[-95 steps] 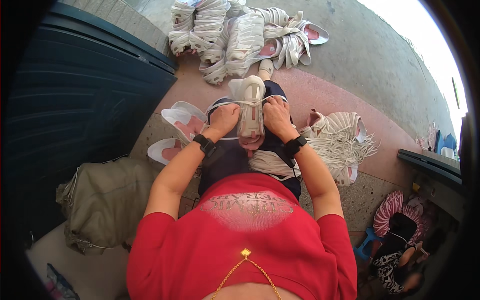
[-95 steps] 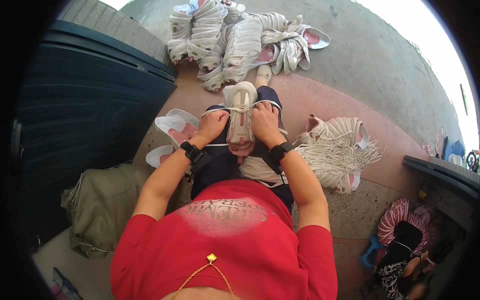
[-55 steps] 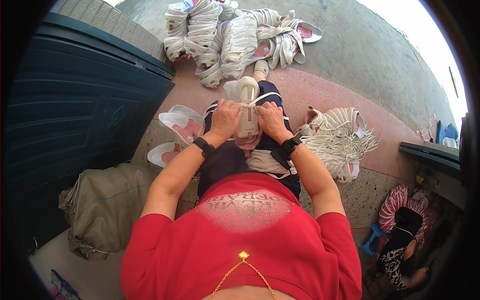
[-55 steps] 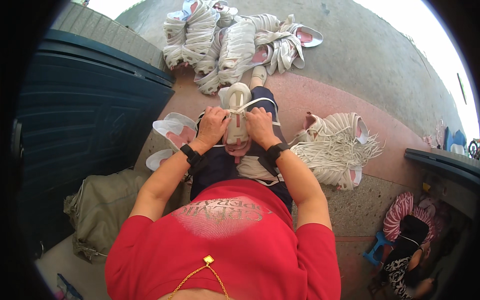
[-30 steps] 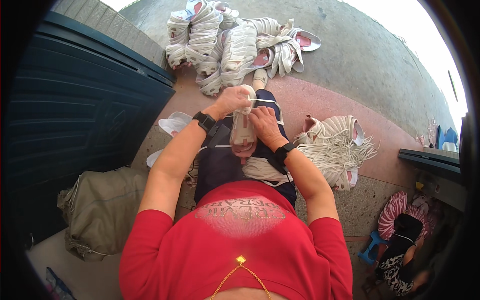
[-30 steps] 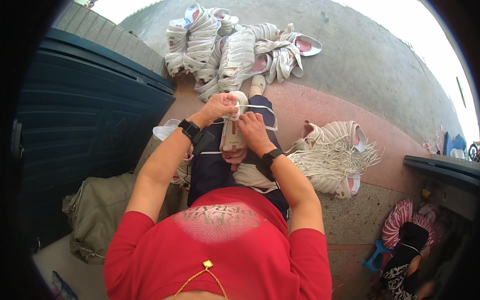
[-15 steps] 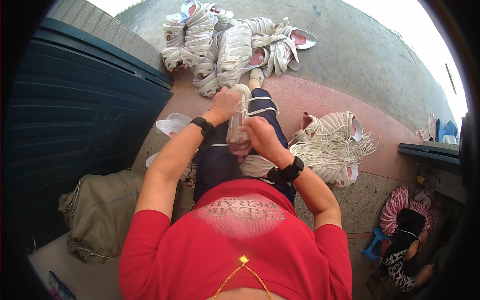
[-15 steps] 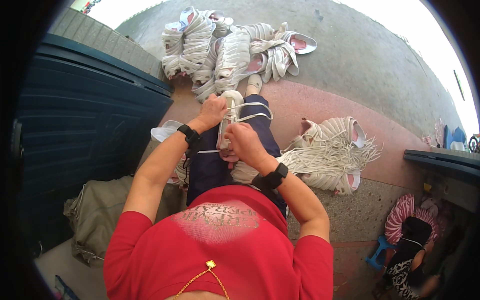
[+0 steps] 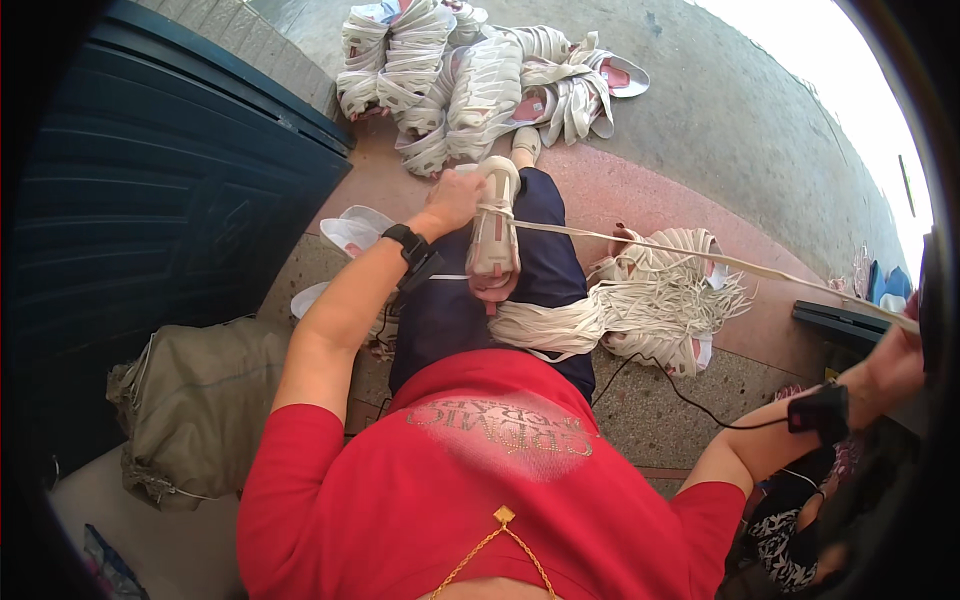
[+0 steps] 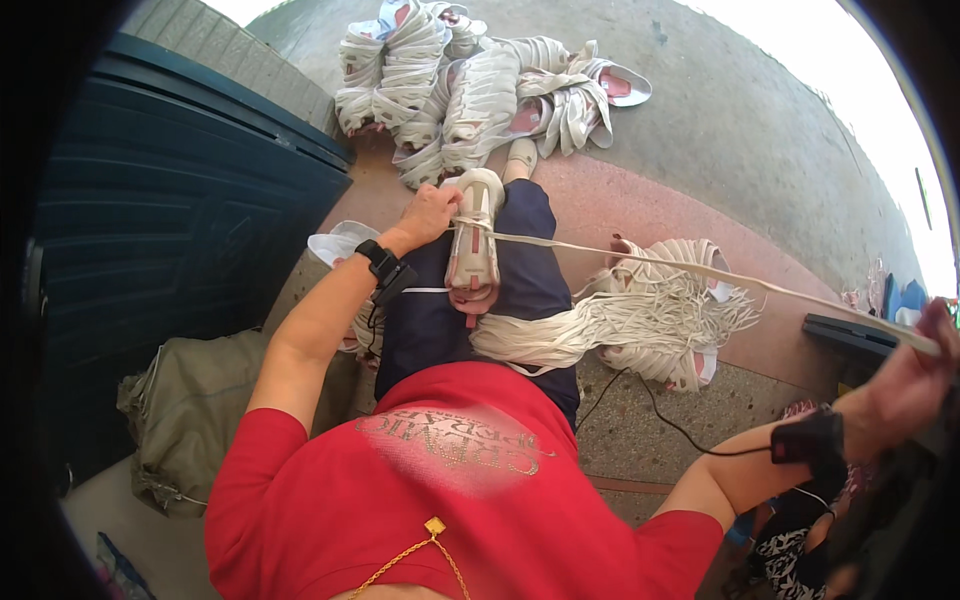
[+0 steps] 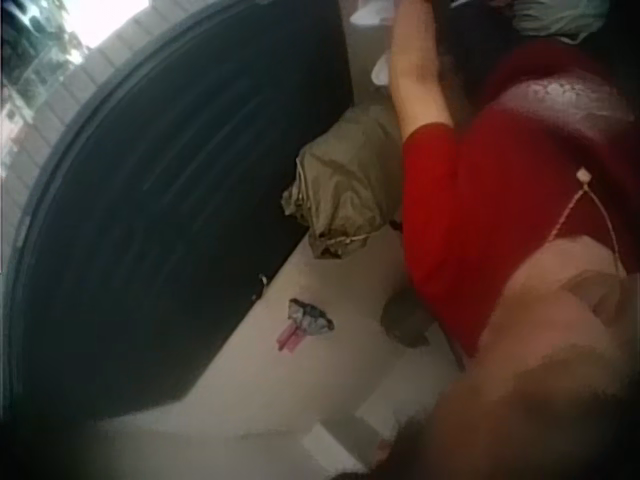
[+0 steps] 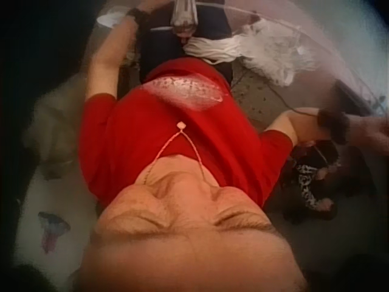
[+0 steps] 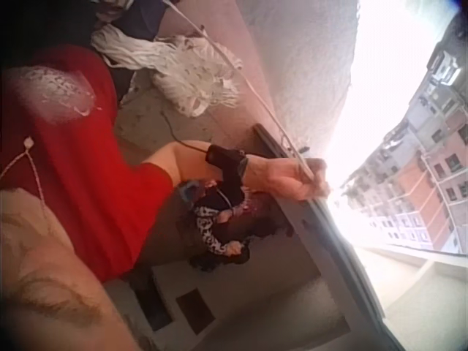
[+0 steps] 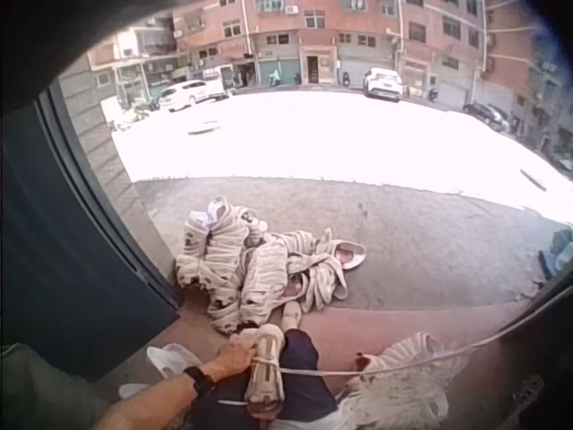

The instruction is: The person is threading and tying laces or cords through the upper components of shoes.

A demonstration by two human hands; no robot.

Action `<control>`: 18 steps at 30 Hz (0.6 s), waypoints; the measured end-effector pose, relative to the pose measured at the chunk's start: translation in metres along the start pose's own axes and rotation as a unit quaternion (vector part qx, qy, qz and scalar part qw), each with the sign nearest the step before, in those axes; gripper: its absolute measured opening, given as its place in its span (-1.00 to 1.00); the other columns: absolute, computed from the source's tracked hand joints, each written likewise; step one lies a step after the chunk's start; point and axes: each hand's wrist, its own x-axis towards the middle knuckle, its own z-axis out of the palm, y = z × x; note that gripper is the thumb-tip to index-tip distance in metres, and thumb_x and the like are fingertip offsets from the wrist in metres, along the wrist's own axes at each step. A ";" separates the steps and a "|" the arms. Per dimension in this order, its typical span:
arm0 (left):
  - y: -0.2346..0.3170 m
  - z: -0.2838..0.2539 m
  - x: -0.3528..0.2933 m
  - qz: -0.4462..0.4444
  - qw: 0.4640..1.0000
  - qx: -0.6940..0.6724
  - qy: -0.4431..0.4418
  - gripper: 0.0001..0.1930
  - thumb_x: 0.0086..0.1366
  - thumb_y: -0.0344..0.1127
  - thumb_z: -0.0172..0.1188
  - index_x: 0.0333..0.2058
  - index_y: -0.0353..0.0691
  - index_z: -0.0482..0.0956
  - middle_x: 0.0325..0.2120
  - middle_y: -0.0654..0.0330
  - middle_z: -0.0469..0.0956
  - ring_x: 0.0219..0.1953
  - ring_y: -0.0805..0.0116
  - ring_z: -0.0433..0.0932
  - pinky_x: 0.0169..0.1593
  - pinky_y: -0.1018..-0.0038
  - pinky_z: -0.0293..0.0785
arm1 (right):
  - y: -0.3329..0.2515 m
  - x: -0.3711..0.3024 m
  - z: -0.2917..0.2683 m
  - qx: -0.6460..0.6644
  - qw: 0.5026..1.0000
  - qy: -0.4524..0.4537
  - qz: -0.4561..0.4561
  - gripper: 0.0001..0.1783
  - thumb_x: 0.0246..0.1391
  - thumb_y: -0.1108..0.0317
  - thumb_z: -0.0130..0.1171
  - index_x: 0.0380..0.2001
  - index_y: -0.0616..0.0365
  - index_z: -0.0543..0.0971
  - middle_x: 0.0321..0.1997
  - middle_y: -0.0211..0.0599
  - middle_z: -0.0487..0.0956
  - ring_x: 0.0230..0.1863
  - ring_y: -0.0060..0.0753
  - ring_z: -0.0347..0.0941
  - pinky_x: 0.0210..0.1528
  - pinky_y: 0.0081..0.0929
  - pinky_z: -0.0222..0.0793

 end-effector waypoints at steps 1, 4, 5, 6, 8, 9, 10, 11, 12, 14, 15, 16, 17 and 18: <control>-0.016 0.005 -0.006 -0.008 1.000 0.009 0.002 -0.81 0.24 -0.34 0.18 -0.18 -0.18 0.65 -0.28 0.05 0.67 -0.09 -0.05 0.52 0.03 0.13 0.45 | 0.051 -0.016 0.014 0.119 0.977 0.078 0.159 -0.84 0.39 0.40 -0.01 -0.24 0.30 0.43 -0.39 -0.31 0.42 -0.27 -0.45 0.42 0.06 -0.31 0.46; -0.031 0.011 -0.020 0.002 0.999 0.024 0.021 -0.79 0.22 -0.35 0.21 -0.16 -0.16 0.66 -0.28 0.13 0.67 -0.05 0.01 0.49 0.07 0.16 0.42 | 0.184 -0.107 0.110 0.113 0.900 -0.019 0.420 -0.80 0.30 0.33 0.05 -0.27 0.29 0.49 -0.39 -0.22 0.47 -0.27 -0.33 0.46 0.01 -0.25 0.47; -0.026 0.009 -0.023 0.019 0.999 0.032 0.039 -0.79 0.21 -0.35 0.22 -0.17 -0.16 0.66 -0.28 0.14 0.67 -0.05 0.03 0.49 0.06 0.17 0.42 | 0.210 -0.145 0.150 0.071 0.874 -0.113 0.467 -0.78 0.27 0.31 0.06 -0.28 0.29 0.50 -0.39 -0.19 0.49 -0.27 -0.28 0.48 0.00 -0.24 0.47; -0.009 -0.001 -0.020 0.059 0.995 0.050 0.069 -0.80 0.20 -0.34 0.24 -0.19 -0.16 0.67 -0.29 0.15 0.67 -0.06 0.05 0.49 0.06 0.17 0.43 | 0.228 -0.184 0.184 0.017 0.843 -0.213 0.494 -0.77 0.25 0.29 0.08 -0.29 0.28 0.52 -0.39 -0.16 0.50 -0.27 -0.24 0.49 -0.02 -0.22 0.47; 0.016 -0.018 -0.018 0.113 0.988 0.081 0.072 -0.81 0.17 -0.33 0.27 -0.22 -0.15 0.69 -0.31 0.16 0.66 -0.06 0.08 0.50 0.05 0.18 0.44 | 0.247 -0.252 0.240 -0.076 0.781 -0.414 0.461 -0.73 0.19 0.24 0.12 -0.31 0.28 0.56 -0.39 -0.10 0.54 -0.27 -0.16 0.52 -0.05 -0.18 0.48; 0.024 -0.022 -0.017 0.130 0.986 0.092 0.044 -0.82 0.16 -0.33 0.28 -0.24 -0.14 0.70 -0.32 0.16 0.66 -0.07 0.09 0.50 0.04 0.18 0.45 | 0.249 -0.278 0.259 -0.111 0.756 -0.490 0.419 -0.72 0.16 0.22 0.14 -0.32 0.27 0.58 -0.39 -0.07 0.55 -0.27 -0.11 0.53 -0.06 -0.16 0.48; 0.030 -0.022 -0.015 0.148 0.983 0.103 0.016 -0.83 0.15 -0.32 0.29 -0.26 -0.14 0.70 -0.32 0.16 0.66 -0.07 0.10 0.51 0.03 0.18 0.46 | 0.250 -0.299 0.273 -0.141 0.735 -0.547 0.375 -0.70 0.13 0.19 0.16 -0.33 0.27 0.60 -0.38 -0.04 0.57 -0.27 -0.07 0.54 -0.08 -0.14 0.48; 0.029 -0.017 -0.014 0.158 0.979 0.128 -0.001 -0.84 0.15 -0.32 0.29 -0.28 -0.14 0.70 -0.34 0.16 0.65 -0.08 0.10 0.51 0.01 0.19 0.46 | 0.246 -0.313 0.282 -0.166 0.718 -0.587 0.336 -0.68 0.11 0.17 0.18 -0.34 0.26 0.62 -0.38 -0.01 0.59 -0.27 -0.03 0.56 -0.09 -0.13 0.48; 0.029 -0.012 -0.010 0.169 0.973 0.153 -0.019 -0.85 0.15 -0.32 0.29 -0.29 -0.14 0.70 -0.36 0.16 0.65 -0.08 0.10 0.51 0.00 0.20 0.47 | 0.244 -0.321 0.285 -0.187 0.708 -0.607 0.309 -0.66 0.08 0.15 0.20 -0.35 0.26 0.64 -0.38 0.02 0.60 -0.27 0.01 0.57 -0.11 -0.11 0.49; 0.024 -0.005 -0.006 0.187 0.966 0.174 -0.047 -0.88 0.14 -0.33 0.28 -0.33 -0.15 0.69 -0.39 0.15 0.63 -0.10 0.09 0.52 -0.04 0.23 0.49 | 0.239 -0.324 0.281 -0.215 0.708 -0.606 0.292 -0.63 0.02 0.10 0.23 -0.37 0.25 0.67 -0.38 0.08 0.64 -0.27 0.10 0.60 -0.14 -0.07 0.49; 0.018 -0.005 -0.005 0.193 0.965 0.171 -0.056 -0.90 0.13 -0.34 0.27 -0.36 -0.16 0.68 -0.39 0.15 0.63 -0.10 0.09 0.52 -0.05 0.25 0.49 | 0.234 -0.323 0.277 -0.223 0.710 -0.596 0.301 -0.61 -0.01 0.08 0.25 -0.38 0.25 0.69 -0.38 0.11 0.65 -0.27 0.14 0.61 -0.16 -0.05 0.49; 0.014 -0.003 -0.005 0.209 0.960 0.176 -0.059 -0.91 0.12 -0.35 0.26 -0.39 -0.17 0.66 -0.40 0.14 0.62 -0.11 0.10 0.52 -0.06 0.26 0.50 | 0.228 -0.322 0.273 -0.241 0.706 -0.587 0.313 -0.60 0.00 0.05 0.23 -0.41 0.22 0.70 -0.39 0.13 0.64 -0.25 0.18 0.61 -0.14 -0.03 0.49; 0.018 -0.005 -0.002 0.231 0.954 0.180 -0.063 -0.93 0.11 -0.36 0.25 -0.42 -0.18 0.64 -0.41 0.14 0.61 -0.12 0.10 0.52 -0.07 0.27 0.50 | 0.226 -0.324 0.269 -0.243 0.713 -0.575 0.318 -0.58 0.04 0.01 0.20 -0.39 0.19 0.70 -0.38 0.10 0.65 -0.26 0.17 0.61 -0.15 -0.01 0.49; 0.021 -0.007 0.002 0.261 0.944 0.192 -0.061 -0.95 0.10 -0.38 0.24 -0.45 -0.19 0.62 -0.41 0.14 0.60 -0.12 0.10 0.52 -0.07 0.27 0.50 | 0.225 -0.326 0.265 -0.252 0.718 -0.569 0.311 -0.58 0.06 0.01 0.18 -0.40 0.20 0.70 -0.39 0.10 0.65 -0.27 0.16 0.61 -0.16 -0.01 0.49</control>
